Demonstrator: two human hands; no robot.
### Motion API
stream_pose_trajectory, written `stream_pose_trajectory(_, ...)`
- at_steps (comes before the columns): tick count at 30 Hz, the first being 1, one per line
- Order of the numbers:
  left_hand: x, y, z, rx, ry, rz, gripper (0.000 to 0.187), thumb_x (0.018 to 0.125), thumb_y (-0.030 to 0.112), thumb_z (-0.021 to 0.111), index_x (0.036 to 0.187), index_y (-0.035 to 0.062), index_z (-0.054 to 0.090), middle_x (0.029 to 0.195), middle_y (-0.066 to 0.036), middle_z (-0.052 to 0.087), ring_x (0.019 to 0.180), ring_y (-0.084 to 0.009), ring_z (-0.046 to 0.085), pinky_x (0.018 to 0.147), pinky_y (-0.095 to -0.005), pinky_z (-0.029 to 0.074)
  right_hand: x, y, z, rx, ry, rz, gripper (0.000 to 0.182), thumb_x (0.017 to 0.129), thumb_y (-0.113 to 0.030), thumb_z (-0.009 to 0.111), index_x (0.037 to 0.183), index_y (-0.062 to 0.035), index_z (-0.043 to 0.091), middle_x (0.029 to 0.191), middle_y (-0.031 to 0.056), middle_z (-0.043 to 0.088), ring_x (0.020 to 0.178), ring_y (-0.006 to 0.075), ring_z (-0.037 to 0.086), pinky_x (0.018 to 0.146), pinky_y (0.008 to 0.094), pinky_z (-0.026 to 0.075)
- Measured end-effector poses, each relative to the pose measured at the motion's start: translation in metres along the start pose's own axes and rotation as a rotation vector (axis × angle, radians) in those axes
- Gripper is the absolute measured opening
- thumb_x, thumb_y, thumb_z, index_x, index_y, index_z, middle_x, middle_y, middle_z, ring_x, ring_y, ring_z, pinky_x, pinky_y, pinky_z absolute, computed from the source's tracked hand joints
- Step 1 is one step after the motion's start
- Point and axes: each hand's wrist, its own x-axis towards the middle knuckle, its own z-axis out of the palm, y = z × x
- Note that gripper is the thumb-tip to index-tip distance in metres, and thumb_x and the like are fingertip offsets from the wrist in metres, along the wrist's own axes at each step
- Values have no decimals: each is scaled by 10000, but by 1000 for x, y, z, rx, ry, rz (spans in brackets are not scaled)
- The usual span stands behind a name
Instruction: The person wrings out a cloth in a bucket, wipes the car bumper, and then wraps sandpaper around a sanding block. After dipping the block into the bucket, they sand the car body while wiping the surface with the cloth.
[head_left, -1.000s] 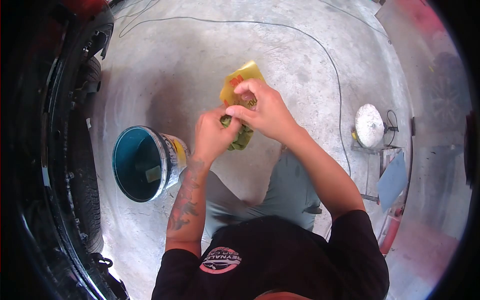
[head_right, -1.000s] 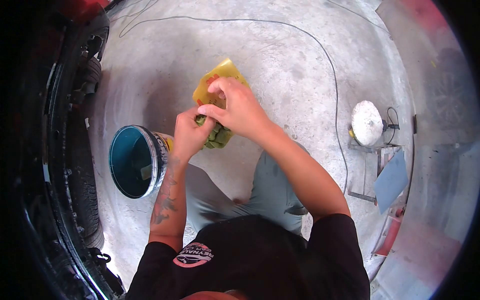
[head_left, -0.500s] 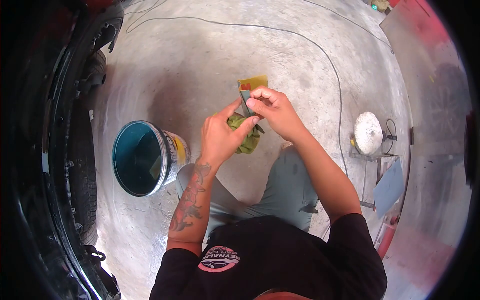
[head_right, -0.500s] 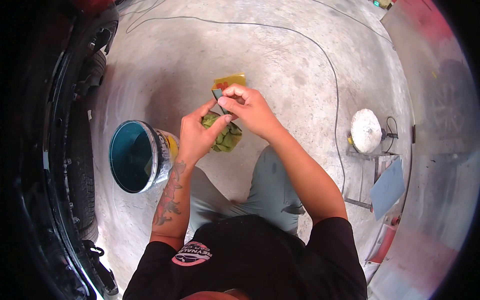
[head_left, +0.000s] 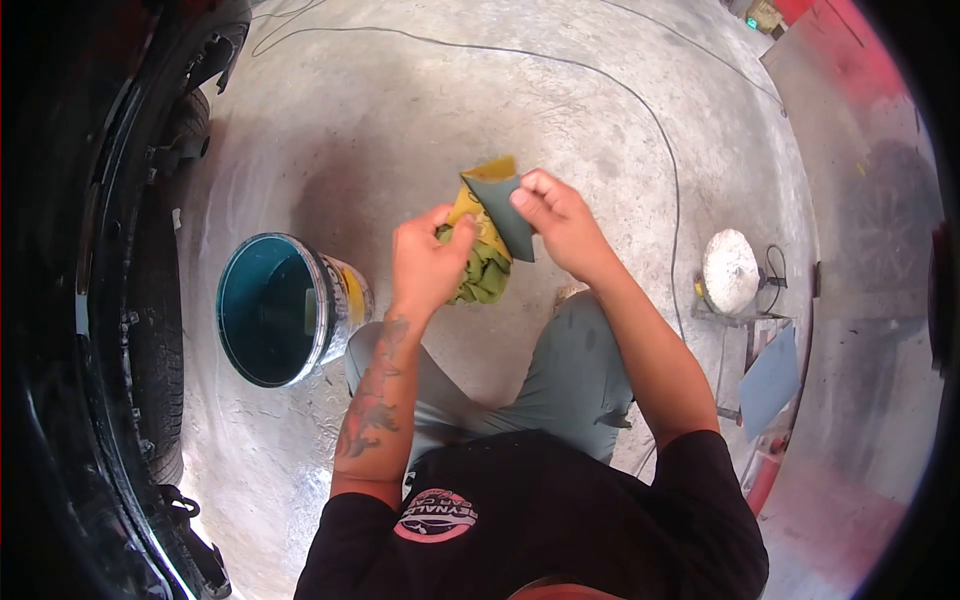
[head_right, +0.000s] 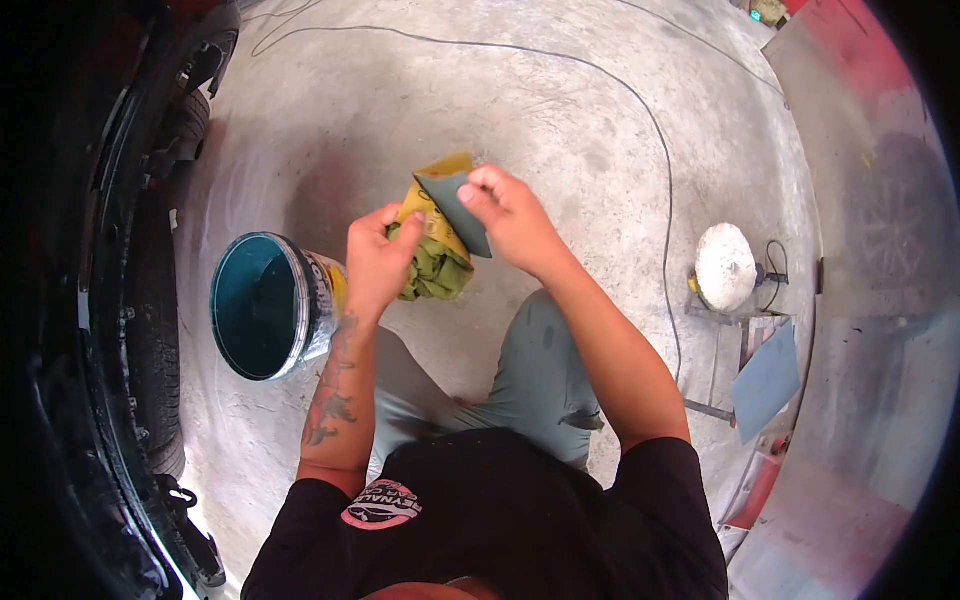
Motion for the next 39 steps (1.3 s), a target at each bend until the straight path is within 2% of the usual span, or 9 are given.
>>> stream_pose_trajectory(7,5,-33,-40,-226,-58,32,210,995,143,673,1058,-40,755,895,-11,757,800,-57,633,736,-256,518,7,25,-68,-22,580,-163,158,1054,-45,535,1140,-47,667,854,-2,651,814,108,580,762,269,473)
stream_pose_trajectory(10,10,-32,-43,-270,-67,63,202,1004,148,681,1055,-33,756,882,-5,746,785,-50,623,725,-247,510,12,57,-85,-434,472,-287,226,1048,-6,499,1115,-49,710,895,21,725,865,173,664,806,285,507)
stream_pose_trajectory(11,13,-30,-42,-276,-67,81,201,1004,147,681,1053,-33,755,877,-5,744,782,-50,622,724,-247,509,9,62,-84,-429,380,-78,217,1059,-110,527,1074,-58,737,1026,42,765,965,215,697,885,332,526)
stream_pose_trajectory(14,25,-23,-33,-295,-66,148,205,1002,155,692,1041,-38,751,872,-6,735,772,-52,616,707,-243,499,6,33,-58,-132,110,351,256,1082,-250,549,1123,-80,737,1154,51,705,1036,195,633,884,353,515)
stream_pose_trajectory(17,34,-7,-14,-397,-102,193,220,1004,170,700,1045,-42,743,897,-12,733,786,-59,617,709,-246,498,6,14,-48,102,-11,473,435,1082,-447,549,1184,-62,724,1309,71,648,1184,216,573,907,402,505)
stream_pose_trajectory(23,47,-1,22,-363,-260,221,240,1010,174,695,1087,-49,738,926,-3,727,815,-58,601,735,-250,499,-3,28,-58,284,69,367,447,997,-418,700,1227,-35,700,1271,70,657,1103,171,545,908,398,466)
stream_pose_trajectory(28,60,-8,30,-123,-359,175,339,1003,112,656,1294,-60,680,1036,-119,779,965,-153,699,918,-296,533,-69,52,-122,234,527,225,364,913,-367,788,1103,-57,773,1014,21,741,921,143,620,786,346,483)
stream_pose_trajectory(33,72,-82,-32,64,-282,153,358,1014,158,645,1312,-37,679,1038,-109,758,967,-162,671,934,-309,511,-243,73,-249,-620,1245,303,401,912,-412,783,982,-17,792,700,74,687,604,125,568,591,333,480)
stream_pose_trajectory(39,63,-129,-115,45,-136,-38,370,1048,211,633,1329,-27,662,1028,-93,738,946,-155,667,897,-304,518,-402,83,-354,-967,1641,603,417,899,-434,764,1058,-49,785,876,171,754,880,322,744,771,433,560)
